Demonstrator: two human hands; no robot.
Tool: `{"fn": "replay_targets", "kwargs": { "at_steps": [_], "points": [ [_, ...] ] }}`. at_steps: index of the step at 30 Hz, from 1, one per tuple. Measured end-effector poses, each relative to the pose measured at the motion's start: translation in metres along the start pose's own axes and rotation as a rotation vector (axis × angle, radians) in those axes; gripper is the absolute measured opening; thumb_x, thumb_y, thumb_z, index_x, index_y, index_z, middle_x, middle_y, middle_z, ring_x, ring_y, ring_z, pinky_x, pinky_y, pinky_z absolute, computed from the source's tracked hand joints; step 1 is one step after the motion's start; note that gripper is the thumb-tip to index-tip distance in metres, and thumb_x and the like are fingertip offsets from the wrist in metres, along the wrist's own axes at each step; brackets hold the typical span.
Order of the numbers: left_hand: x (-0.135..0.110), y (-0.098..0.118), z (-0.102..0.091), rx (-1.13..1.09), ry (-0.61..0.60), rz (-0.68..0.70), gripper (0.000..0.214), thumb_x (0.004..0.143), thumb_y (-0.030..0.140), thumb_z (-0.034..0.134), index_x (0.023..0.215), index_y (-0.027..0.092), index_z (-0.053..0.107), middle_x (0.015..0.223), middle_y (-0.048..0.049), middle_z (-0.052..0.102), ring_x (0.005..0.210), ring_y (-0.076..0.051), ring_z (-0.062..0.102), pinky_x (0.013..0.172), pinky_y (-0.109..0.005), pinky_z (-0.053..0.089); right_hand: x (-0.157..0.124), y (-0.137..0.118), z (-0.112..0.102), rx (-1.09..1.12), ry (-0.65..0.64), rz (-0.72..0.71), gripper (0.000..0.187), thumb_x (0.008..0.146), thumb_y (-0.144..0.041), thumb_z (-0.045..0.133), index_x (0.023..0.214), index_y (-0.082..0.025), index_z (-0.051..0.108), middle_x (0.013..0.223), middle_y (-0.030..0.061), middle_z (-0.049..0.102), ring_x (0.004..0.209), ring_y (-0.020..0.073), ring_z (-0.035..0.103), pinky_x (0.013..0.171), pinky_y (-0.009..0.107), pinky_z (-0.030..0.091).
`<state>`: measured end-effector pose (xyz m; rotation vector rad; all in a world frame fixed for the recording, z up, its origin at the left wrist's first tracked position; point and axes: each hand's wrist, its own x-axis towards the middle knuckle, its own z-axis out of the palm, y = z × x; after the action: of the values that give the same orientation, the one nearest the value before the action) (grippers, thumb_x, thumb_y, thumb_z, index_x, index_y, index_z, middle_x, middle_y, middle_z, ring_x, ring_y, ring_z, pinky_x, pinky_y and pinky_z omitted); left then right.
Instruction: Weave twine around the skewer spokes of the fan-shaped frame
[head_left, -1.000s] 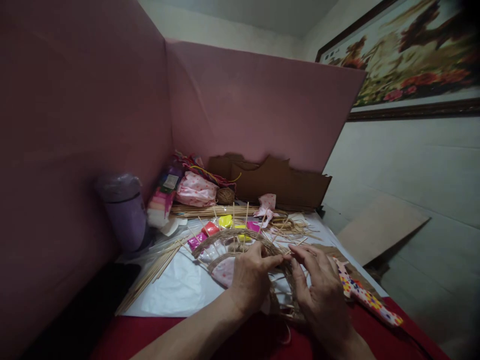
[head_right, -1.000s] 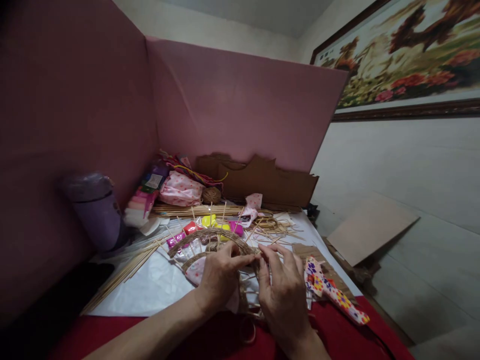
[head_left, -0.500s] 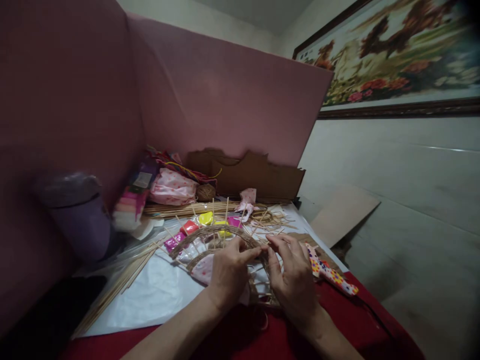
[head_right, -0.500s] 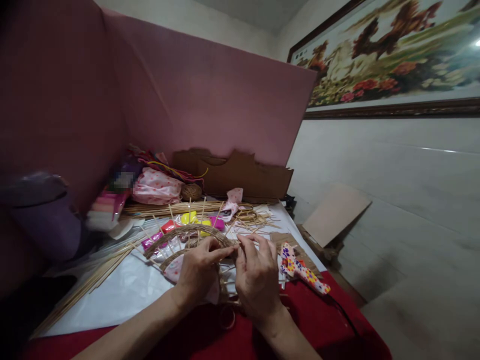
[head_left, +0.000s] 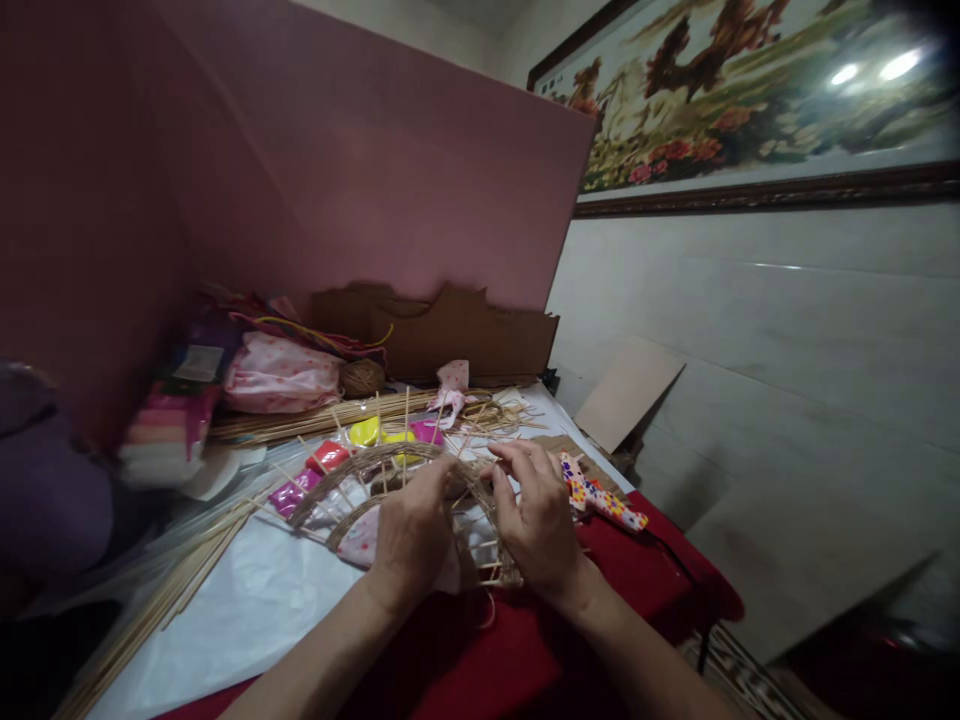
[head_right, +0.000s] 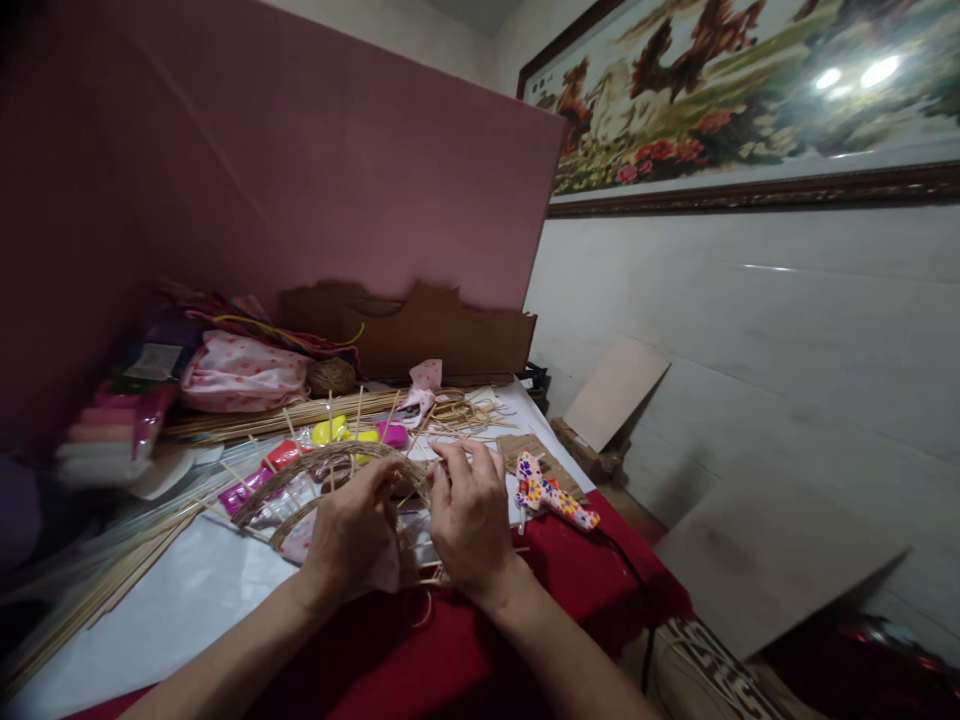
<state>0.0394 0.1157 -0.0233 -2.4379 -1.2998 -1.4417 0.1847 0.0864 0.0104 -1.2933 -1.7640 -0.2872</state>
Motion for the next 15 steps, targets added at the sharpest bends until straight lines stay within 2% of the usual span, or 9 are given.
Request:
{"fn": "replay_targets", "kwargs": {
  "at_steps": [7, 15],
  "points": [
    [0.001, -0.001, -0.001, 0.021, -0.013, -0.059, 0.028, 0.080, 0.003, 0.041, 0.099, 0.019, 0.055, 0.085, -0.0028, 0.068, 0.072, -0.017, 0.066, 0.064, -0.027, 0.050, 0.004, 0.005, -0.007, 0.050, 0.047, 0.031, 0.023, 0.088, -0.015, 0.043, 0.106, -0.015, 0.057, 0.099, 0.0104, 0.062, 0.097, 0.0234, 0.052, 0.085, 0.040, 0.040],
    [0.000, -0.003, 0.001, 0.065, 0.003, -0.062, 0.035, 0.076, 0.002, 0.043, 0.106, 0.018, 0.054, 0.089, -0.0057, 0.070, 0.074, -0.018, 0.066, 0.065, -0.028, 0.051, -0.007, 0.002, -0.008, 0.048, -0.023, -0.086, 0.027, 0.085, -0.014, 0.047, 0.110, -0.015, 0.055, 0.104, 0.0114, 0.057, 0.102, 0.0234, 0.049, 0.090, 0.042, 0.039]
  ]
}}
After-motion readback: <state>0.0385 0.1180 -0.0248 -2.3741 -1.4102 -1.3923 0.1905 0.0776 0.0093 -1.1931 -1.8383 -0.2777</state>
